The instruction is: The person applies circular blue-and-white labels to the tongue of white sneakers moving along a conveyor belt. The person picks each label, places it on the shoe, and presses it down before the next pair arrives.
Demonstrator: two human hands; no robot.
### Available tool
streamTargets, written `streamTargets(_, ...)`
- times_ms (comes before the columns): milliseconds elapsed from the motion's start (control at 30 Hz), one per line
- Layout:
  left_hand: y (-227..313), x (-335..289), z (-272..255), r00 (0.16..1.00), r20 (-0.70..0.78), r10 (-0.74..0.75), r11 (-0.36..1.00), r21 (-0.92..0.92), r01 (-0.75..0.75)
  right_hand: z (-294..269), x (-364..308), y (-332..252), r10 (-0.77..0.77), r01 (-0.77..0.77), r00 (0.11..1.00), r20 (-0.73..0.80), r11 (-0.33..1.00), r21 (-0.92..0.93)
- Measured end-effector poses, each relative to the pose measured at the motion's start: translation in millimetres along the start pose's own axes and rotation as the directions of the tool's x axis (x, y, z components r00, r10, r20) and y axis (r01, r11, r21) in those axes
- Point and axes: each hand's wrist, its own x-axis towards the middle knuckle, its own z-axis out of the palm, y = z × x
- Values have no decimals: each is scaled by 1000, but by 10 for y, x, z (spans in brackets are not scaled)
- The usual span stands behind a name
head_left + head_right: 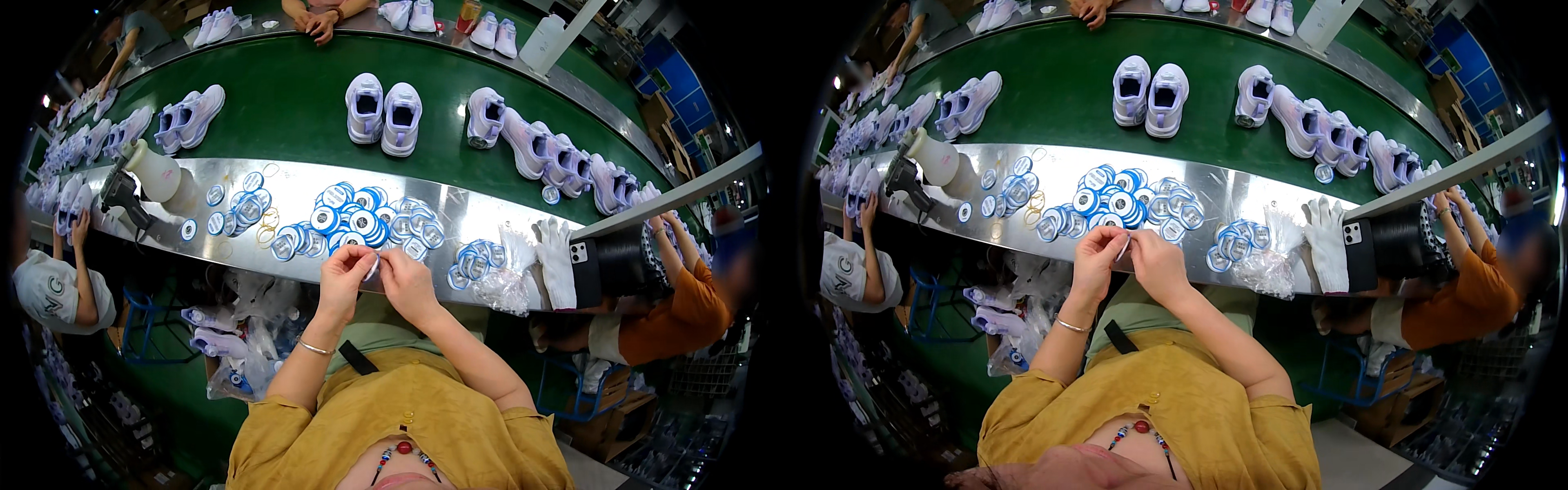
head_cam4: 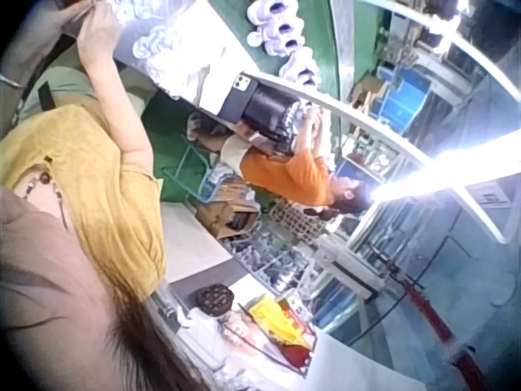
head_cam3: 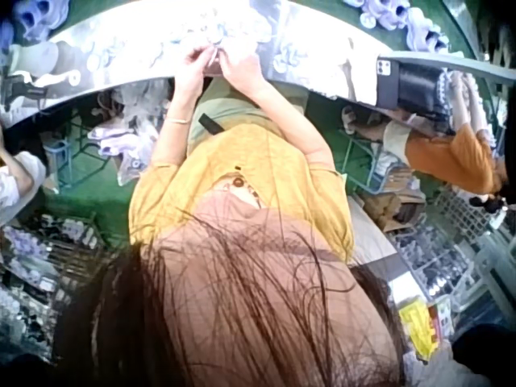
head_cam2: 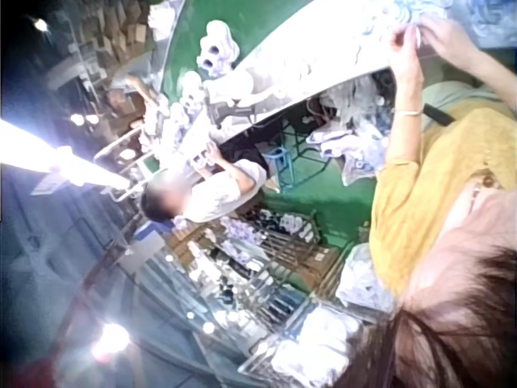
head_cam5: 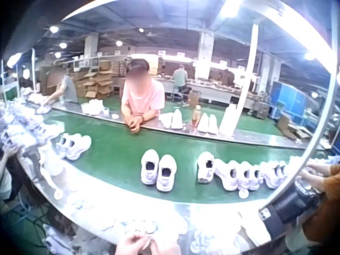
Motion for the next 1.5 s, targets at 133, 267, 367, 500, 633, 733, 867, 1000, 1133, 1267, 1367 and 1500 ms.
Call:
streamTargets(133,69,-17,0,996,-51,68,992,108,-62,5,118,50,260,-378,917,302,804,459)
streamTargets(267,67,33,-201,972,39,232,901,369,-230,-47,210,25,276,-521,829,487,700,489)
streamTargets(367,222,119,-347,981,99,167,851,487,-194,16,215,82,278,-488,848,450,740,462)
streamTargets(500,402,555,-689,866,95,491,310,910,-276,91,230,15,285,-411,899,332,812,414)
streamTargets(633,468,791,-757,873,227,432,21,965,-261,108,242,15,316,-436,888,333,811,391)
streamTargets(733,526,893,-765,919,194,343,23,976,-215,137,224,78,322,-421,900,295,816,396)
streamTargets(867,575,1010,-846,962,117,246,165,973,-160,124,224,96,346,-445,891,294,795,412)
streamTargets(1000,673,1049,-870,982,10,186,495,863,-103,133,222,122,347,-442,894,285,790,425)
streamTargets(1133,698,1028,-958,990,-43,134,676,734,-59,109,242,81,353,-466,881,315,759,455)
streamTargets(1267,803,879,-864,993,-105,57,772,635,23,-19,327,36,464,-680,715,524,286,675)
streamTargets(1367,744,793,-824,986,-116,116,829,558,-32,-107,313,93,394,-629,737,550,103,770)
streamTargets(1500,708,641,-643,983,-74,166,872,477,-111,-304,258,103,435,-625,773,461,401,669)
